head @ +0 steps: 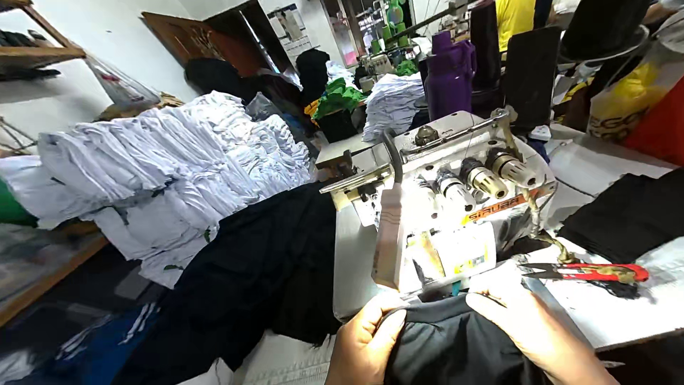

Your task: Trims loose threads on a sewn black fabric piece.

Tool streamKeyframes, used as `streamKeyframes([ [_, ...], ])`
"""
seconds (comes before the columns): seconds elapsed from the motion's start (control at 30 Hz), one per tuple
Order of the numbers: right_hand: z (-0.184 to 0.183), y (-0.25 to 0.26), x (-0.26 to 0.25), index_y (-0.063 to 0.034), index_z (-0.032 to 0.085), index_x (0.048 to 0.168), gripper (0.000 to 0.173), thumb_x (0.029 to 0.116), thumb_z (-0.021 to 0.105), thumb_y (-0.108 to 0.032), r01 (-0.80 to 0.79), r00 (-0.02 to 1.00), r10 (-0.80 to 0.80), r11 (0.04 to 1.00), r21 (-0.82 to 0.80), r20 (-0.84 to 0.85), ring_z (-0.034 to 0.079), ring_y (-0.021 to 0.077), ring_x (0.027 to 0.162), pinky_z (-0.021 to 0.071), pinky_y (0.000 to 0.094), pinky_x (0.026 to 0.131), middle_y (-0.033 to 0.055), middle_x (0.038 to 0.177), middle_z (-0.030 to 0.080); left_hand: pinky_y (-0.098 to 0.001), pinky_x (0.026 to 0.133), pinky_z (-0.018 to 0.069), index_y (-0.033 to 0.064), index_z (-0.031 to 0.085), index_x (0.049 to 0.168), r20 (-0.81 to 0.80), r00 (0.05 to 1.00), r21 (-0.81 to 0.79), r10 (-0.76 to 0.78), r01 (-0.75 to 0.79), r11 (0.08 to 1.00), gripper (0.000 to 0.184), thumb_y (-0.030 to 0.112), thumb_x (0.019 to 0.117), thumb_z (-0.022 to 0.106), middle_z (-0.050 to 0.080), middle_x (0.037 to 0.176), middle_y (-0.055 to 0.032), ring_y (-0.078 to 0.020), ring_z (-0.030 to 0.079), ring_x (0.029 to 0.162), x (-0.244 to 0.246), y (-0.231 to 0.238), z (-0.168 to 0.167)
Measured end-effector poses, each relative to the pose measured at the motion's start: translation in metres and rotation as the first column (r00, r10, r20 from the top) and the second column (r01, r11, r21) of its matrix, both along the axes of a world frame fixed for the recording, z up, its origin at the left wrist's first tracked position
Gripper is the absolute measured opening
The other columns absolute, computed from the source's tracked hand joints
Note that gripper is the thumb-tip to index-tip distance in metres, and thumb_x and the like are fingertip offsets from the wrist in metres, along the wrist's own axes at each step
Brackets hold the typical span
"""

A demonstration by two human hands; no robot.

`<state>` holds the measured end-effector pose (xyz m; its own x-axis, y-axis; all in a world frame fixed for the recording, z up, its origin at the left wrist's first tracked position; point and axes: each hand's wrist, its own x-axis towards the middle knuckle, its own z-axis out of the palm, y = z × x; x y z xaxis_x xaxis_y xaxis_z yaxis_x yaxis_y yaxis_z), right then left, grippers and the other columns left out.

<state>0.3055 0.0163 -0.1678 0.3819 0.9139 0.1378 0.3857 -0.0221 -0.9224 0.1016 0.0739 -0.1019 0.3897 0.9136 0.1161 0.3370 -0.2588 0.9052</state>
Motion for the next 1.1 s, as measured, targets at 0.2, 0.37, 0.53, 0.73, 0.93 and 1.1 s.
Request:
streamKeyframes([
  [0.2,-0.012,0.002,0.005,-0.0097,0.075,0.090,0.016,0.0920,0.065,-0.022,0.010,0.998,-0.004,0.996,0.090,-0.067,0.059,-0.0080,0.079,0.0472,0.0113,0.072,-0.0069,0.083,0.068,-0.0146,0.091,0.0527,-0.0070,0.070,0.100,0.161,0.987,0.005,0.013,-0.014,1.000,0.017,-0.007,0.0929,0.055,0.073,0.102,-0.0022,0.0037,0.066,0.099,0.003,-0.007,-0.018],
  [0.37,-0.013,-0.009,-0.001,-0.0119,0.073,0.094,0.011,0.0933,0.063,-0.016,-0.010,0.984,0.051,0.973,0.232,-0.169,0.061,-0.0110,0.082,0.0505,0.0086,0.074,-0.0122,0.087,0.068,-0.0168,0.097,0.0507,-0.0126,0.065,0.110,0.200,0.973,0.054,-0.117,0.109,0.993,0.022,-0.010,0.0912,0.054,0.071,0.110,-0.0036,0.0039,0.063,0.105,-0.003,-0.014,-0.022],
  [0.53,0.028,-0.042,-0.005,0.0077,0.070,0.100,0.015,0.0953,0.060,-0.002,-0.361,0.916,0.396,0.883,0.299,-0.065,0.062,-0.0069,0.100,0.0476,0.0119,0.093,0.0055,0.101,0.073,-0.0191,0.096,0.0462,-0.0112,0.070,0.107,-0.056,0.991,0.384,-0.118,0.131,0.914,0.024,-0.009,0.0856,0.060,0.068,0.101,-0.0191,-0.0095,0.062,0.103,-0.026,-0.027,-0.022],
  [0.73,0.027,-0.058,-0.025,0.0144,0.062,0.122,0.064,0.1034,0.052,-0.046,-0.703,0.669,0.725,0.689,0.176,-0.164,0.067,0.0181,0.097,0.0548,0.0304,0.085,0.0258,0.114,0.066,-0.0107,0.092,0.0443,0.0107,0.067,0.101,0.204,0.978,0.372,-0.034,-0.045,0.927,0.008,0.006,0.0953,0.063,0.059,0.099,0.0063,0.0067,0.055,0.101,-0.053,-0.051,-0.041],
  [0.93,0.011,-0.064,-0.072,0.0162,0.062,0.113,0.032,0.0988,0.063,-0.013,-0.633,0.736,0.646,0.763,0.134,-0.202,0.067,0.0251,0.100,0.0523,0.0361,0.092,0.0277,0.108,0.068,-0.0138,0.092,0.0500,0.0254,0.069,0.105,0.517,0.855,0.236,-0.042,-0.095,0.967,0.016,0.013,0.0977,0.062,0.063,0.103,0.0177,0.0065,0.060,0.102,-0.049,-0.065,-0.069],
  [1.1,0.007,-0.068,-0.080,0.0104,0.067,0.093,0.008,0.0900,0.062,0.005,-0.443,0.895,0.446,0.878,0.183,0.026,0.065,0.0252,0.086,0.0521,0.0299,0.080,0.0238,0.088,0.066,-0.0132,0.095,0.0487,0.0251,0.067,0.109,0.507,0.851,0.274,-0.134,-0.012,0.962,0.012,0.018,0.0995,0.064,0.063,0.112,0.0166,0.0064,0.059,0.108,-0.052,-0.070,-0.076],
])
